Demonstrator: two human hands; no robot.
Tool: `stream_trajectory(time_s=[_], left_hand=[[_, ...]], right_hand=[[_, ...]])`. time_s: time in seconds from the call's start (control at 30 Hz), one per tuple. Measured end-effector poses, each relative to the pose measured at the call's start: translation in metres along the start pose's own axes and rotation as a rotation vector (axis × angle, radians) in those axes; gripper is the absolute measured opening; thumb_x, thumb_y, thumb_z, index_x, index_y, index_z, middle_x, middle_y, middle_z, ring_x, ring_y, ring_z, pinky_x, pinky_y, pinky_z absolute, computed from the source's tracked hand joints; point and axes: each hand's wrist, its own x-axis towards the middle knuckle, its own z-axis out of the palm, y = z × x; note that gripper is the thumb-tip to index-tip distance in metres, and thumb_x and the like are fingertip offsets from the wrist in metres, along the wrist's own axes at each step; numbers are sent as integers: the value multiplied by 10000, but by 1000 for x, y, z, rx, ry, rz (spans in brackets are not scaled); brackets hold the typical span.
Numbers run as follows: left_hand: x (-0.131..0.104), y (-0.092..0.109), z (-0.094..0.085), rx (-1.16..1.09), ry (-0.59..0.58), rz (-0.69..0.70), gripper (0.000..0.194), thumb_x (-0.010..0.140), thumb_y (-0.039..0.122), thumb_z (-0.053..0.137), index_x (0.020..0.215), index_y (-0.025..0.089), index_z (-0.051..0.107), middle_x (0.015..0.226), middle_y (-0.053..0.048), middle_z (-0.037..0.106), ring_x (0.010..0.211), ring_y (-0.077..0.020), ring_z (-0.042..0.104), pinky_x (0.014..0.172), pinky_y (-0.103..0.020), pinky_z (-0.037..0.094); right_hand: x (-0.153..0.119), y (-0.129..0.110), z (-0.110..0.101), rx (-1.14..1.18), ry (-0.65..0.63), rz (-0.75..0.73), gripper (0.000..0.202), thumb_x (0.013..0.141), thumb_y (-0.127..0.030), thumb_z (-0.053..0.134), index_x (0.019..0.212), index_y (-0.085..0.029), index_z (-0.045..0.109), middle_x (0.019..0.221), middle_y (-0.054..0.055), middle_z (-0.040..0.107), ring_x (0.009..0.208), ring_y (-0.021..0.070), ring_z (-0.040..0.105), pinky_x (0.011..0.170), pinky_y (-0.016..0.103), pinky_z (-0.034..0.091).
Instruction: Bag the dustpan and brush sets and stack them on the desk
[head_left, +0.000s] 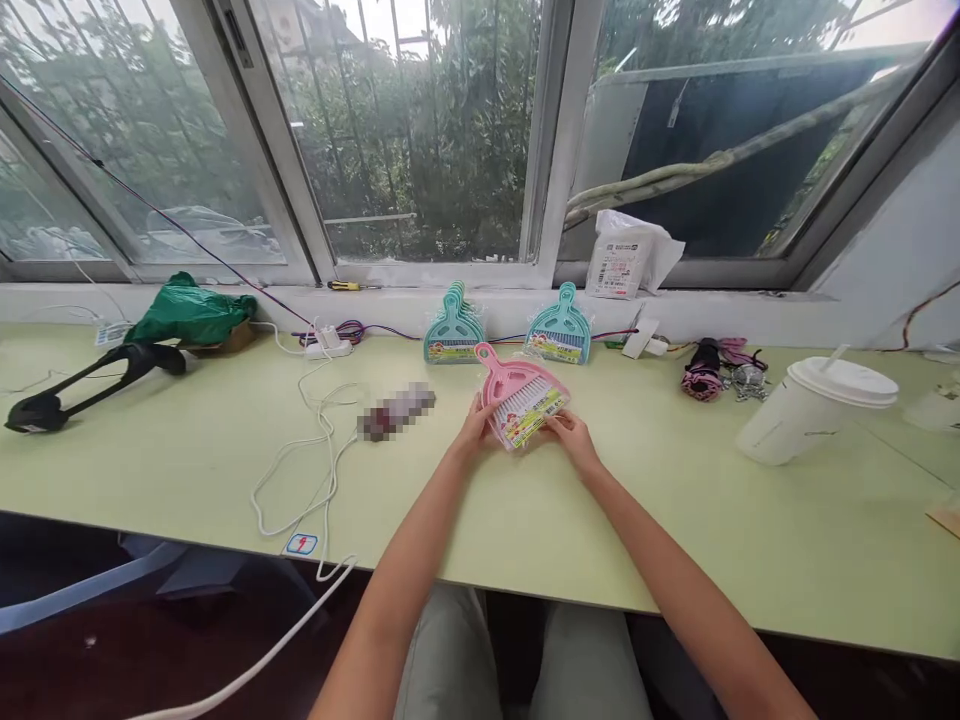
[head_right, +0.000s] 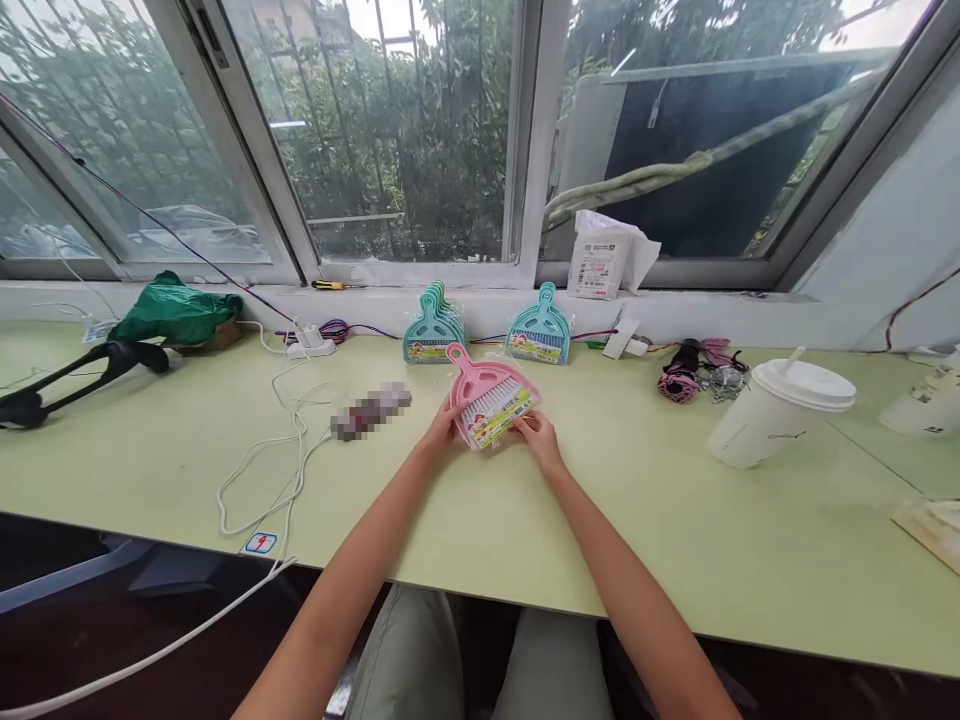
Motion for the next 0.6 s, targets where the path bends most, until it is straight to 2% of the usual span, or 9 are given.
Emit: stream_trajectory(time_s=[0.1, 0.17, 0.23, 0.33, 0.43, 0.6], left_hand=[[-2, 3, -1, 89, -142, -95, 545, 749, 506, 607, 1233, 269, 528, 1129, -68, 645, 907, -219, 639, 774, -366, 516], [-1, 3, -3, 155, -161, -93, 513, 754, 555, 573, 1143, 220, 596, 1059, -84, 664, 885, -221, 638, 765, -354, 511], [1, 2, -6, 196, -108, -71, 506, 759, 581, 551, 1043, 173, 641, 970, -96, 676, 843, -213, 638, 754, -342, 505], [6, -1, -13, 176, 73, -60, 490, 775, 586, 534, 975, 154, 651, 877, -89, 676, 760, -191, 638, 714, -328, 505], [10, -3, -17, 119, 234, -66, 417, 791, 539, 550, 915, 154, 651, 873, -91, 676, 741, -183, 645, 682, -317, 512], [16, 3, -22, 21, 290, 19, 332, 857, 433, 508, 961, 141, 628, 945, -105, 682, 783, -170, 658, 706, -315, 536]], right_hand=[[4, 2, -5, 178, 51, 10, 511, 517, -415, 825, 905, -218, 558, 869, 29, 702, 813, 181, 672, 759, 327, 565], [4, 1, -8, 214, 37, 40, 528, 527, -366, 832, 949, -234, 544, 882, 19, 705, 829, 186, 678, 756, 341, 578], [4, 0, -10, 218, 4, 67, 535, 541, -322, 834, 987, -237, 551, 889, 16, 710, 826, 190, 684, 737, 343, 589], [4, -4, -13, 194, -9, 106, 510, 546, -269, 834, 990, -220, 589, 872, 22, 720, 793, 193, 694, 710, 340, 601], [4, -9, -14, 166, -46, 155, 451, 551, -224, 830, 954, -201, 629, 887, 40, 728, 789, 199, 700, 703, 338, 608], [4, -15, -20, 216, -80, 132, 391, 577, -195, 817, 930, -184, 649, 908, 52, 729, 800, 205, 702, 724, 348, 613]])
